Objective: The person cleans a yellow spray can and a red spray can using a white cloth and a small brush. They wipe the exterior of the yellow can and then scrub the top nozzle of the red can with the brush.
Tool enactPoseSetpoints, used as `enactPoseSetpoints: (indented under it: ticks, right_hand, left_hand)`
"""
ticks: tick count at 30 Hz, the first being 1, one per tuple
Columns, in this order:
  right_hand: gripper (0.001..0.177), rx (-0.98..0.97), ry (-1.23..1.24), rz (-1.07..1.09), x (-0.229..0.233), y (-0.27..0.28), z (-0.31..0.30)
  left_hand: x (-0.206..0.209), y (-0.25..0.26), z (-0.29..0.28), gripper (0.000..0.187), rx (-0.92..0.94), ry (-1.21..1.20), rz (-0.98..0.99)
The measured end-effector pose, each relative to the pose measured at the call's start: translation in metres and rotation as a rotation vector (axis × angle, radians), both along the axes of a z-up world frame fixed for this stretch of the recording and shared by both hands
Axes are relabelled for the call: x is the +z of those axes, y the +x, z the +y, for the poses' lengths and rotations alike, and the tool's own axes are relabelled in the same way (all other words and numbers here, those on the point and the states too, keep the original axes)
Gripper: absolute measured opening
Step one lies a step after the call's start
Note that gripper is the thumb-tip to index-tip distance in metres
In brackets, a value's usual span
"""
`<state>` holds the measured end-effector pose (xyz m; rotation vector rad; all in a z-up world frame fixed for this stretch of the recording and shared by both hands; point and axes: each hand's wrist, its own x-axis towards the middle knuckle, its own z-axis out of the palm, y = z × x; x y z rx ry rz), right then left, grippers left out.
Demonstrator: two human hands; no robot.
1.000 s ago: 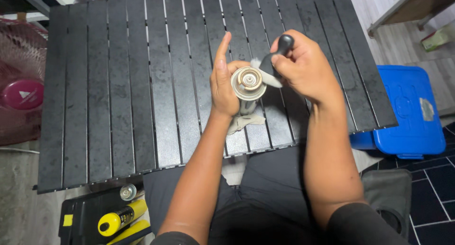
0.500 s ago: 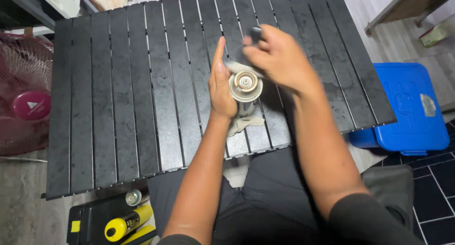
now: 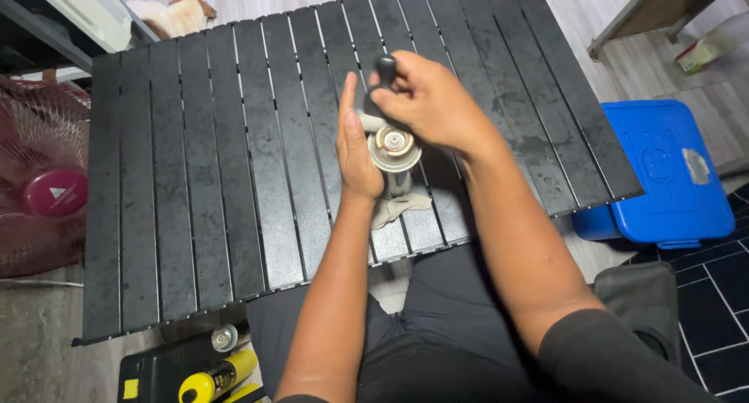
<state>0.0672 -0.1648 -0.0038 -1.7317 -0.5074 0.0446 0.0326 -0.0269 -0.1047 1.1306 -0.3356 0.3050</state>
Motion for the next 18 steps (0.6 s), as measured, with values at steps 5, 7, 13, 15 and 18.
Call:
enactPoseSetpoints:
  ticks: [5, 7, 13, 15, 18]
  right_hand:
    - [0.011, -0.143, -0.04, 0.136, 0.001, -0.026, -0.039]
    - [0.01, -0.231, -0.068, 0.085, -0.003, -0.031, -0.035]
    - [0.021, -0.526, -0.161, -0.191, -0.009, -0.05, -0.009]
    - [0.024, -0.549, -0.153, -0.214, -0.007, -0.074, -0.009]
    - [0.024, -0.583, 0.02, -0.041, -0.002, -0.073, 0.0]
  left_hand:
    - [0.004, -0.001, 0.004, 0.064, 0.034, 0.006, 0.036]
    - [0.005, -0.004, 0.003, 0.057, 0.103, 0.138, -0.015]
    - [0.004, -0.016, -0.002, 0.036, 0.246, 0.298, -0.031]
    - [0.008, -0.017, 0.0, 0.034, 0.273, 0.318, -0.035]
    - [0.012, -0.027, -0.001, 0.031, 0.325, 0.407, -0.067]
